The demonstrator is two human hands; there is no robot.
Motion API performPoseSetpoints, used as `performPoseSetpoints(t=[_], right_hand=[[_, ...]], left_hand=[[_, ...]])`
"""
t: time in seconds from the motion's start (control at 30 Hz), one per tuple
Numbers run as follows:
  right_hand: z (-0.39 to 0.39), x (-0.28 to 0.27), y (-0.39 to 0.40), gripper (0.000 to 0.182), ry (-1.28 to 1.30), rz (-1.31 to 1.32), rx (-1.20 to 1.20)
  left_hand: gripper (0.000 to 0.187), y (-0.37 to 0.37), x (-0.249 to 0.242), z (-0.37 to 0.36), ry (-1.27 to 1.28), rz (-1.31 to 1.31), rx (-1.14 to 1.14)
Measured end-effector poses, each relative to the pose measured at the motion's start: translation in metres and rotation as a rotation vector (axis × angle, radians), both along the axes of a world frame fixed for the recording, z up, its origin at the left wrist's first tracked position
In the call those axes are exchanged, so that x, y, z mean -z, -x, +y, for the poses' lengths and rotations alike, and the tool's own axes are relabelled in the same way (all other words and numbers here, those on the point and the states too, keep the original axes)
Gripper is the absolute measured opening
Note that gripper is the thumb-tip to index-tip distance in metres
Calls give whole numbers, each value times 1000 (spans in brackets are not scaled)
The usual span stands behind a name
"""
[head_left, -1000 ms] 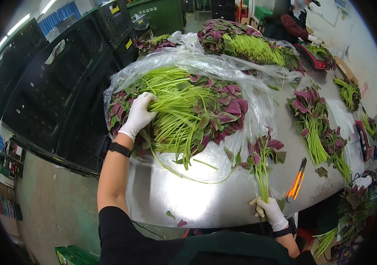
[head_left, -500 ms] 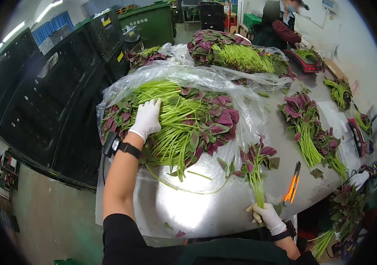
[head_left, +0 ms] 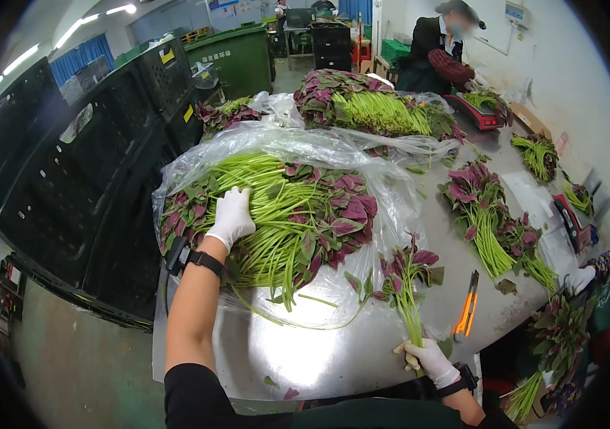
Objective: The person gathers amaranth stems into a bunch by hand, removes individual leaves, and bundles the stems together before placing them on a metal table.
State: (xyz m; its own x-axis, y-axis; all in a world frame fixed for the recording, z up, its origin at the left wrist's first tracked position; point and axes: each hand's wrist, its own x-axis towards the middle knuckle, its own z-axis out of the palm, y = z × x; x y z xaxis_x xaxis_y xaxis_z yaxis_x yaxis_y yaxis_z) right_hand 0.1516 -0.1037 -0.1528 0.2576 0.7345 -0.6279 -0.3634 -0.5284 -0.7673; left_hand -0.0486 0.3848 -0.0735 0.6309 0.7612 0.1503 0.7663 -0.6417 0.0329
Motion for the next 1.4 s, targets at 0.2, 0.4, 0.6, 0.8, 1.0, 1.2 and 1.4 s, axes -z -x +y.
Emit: performPoseSetpoints(t=[0.2,0.4,0.6,0.8,1.0,1.2,1.4], right_hand=[[1,-3,3,27,-4,-15,12],[2,-2,-1,27,13,-7,-19],[3,-5,0,27,14,6,-9],[2,-3,-1,26,7,-23,-26],[1,-5,-1,25,1,-6,-25],[4,-8,-5,25,16,33,-51],[2,-3,-6,25,-9,35,-47]], left_hand=[[55,4,-19,11,-31,169,61],[51,39,-36,1,38,34,145],[51,51,0,-12,-144,-134,337],[48,37,1,-16,-135,-41,287],[39,41,-12,17,204,-275,362],[50,40,-12,31,421,-535,181],[64,17,-4,11,135,-215,106]])
